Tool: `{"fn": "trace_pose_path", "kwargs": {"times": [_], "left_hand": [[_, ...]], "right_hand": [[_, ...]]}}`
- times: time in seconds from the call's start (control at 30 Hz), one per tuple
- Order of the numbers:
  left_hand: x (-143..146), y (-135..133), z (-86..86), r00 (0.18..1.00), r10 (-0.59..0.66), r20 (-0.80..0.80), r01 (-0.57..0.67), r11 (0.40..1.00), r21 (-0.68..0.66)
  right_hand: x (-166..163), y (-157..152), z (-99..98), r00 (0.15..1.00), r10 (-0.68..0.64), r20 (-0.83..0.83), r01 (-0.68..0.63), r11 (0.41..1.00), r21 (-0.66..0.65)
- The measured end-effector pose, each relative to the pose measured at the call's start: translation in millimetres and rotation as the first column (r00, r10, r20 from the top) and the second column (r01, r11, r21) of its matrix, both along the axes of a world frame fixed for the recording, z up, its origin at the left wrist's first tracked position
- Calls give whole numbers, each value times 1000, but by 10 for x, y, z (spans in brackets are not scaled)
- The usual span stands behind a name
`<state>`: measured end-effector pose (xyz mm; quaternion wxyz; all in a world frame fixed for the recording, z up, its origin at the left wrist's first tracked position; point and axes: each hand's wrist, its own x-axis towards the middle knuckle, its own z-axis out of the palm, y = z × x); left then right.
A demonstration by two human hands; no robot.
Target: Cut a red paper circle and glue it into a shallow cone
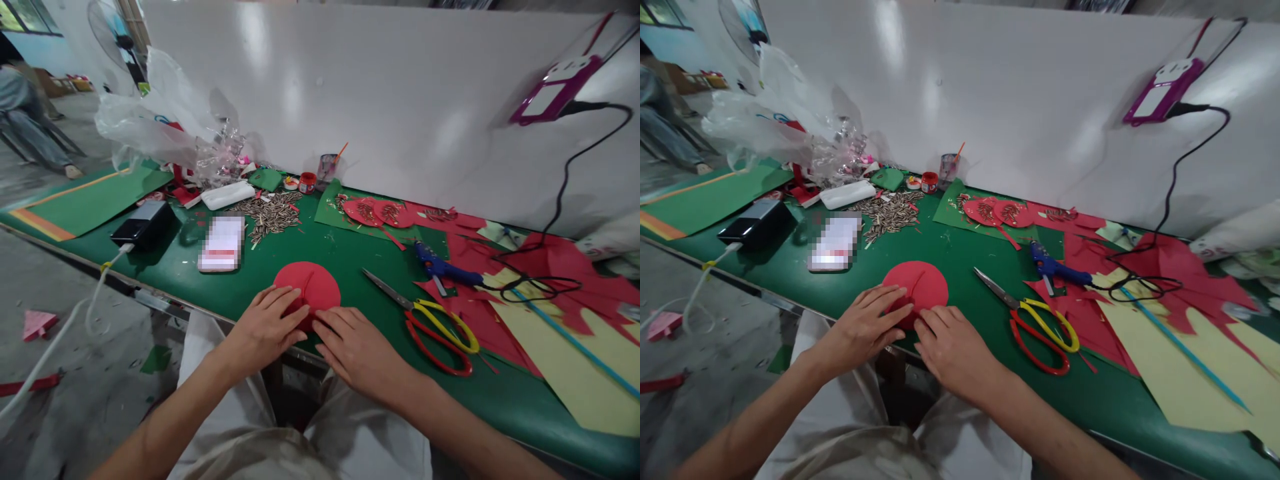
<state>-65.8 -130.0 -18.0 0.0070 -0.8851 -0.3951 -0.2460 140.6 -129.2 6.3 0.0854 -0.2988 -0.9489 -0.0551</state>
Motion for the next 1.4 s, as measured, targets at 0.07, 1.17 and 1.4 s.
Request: {"fn": "trace_pose_path", "kwargs": {"times": [0.07, 1.17, 1.4], "left_hand": [[18, 12, -7, 1000, -14, -18, 14, 1000, -15], [-249, -98, 8, 989, 89, 116, -88, 996, -14], [-75, -164, -1, 991, 60, 117, -60, 998, -2]], "right_hand": [[4, 4, 1, 1000, 5, 2, -5, 1000, -9], [118, 6, 7, 999, 25, -20, -24, 999, 29], [201, -38, 11, 999, -21, -27, 22, 1000, 23]]}}
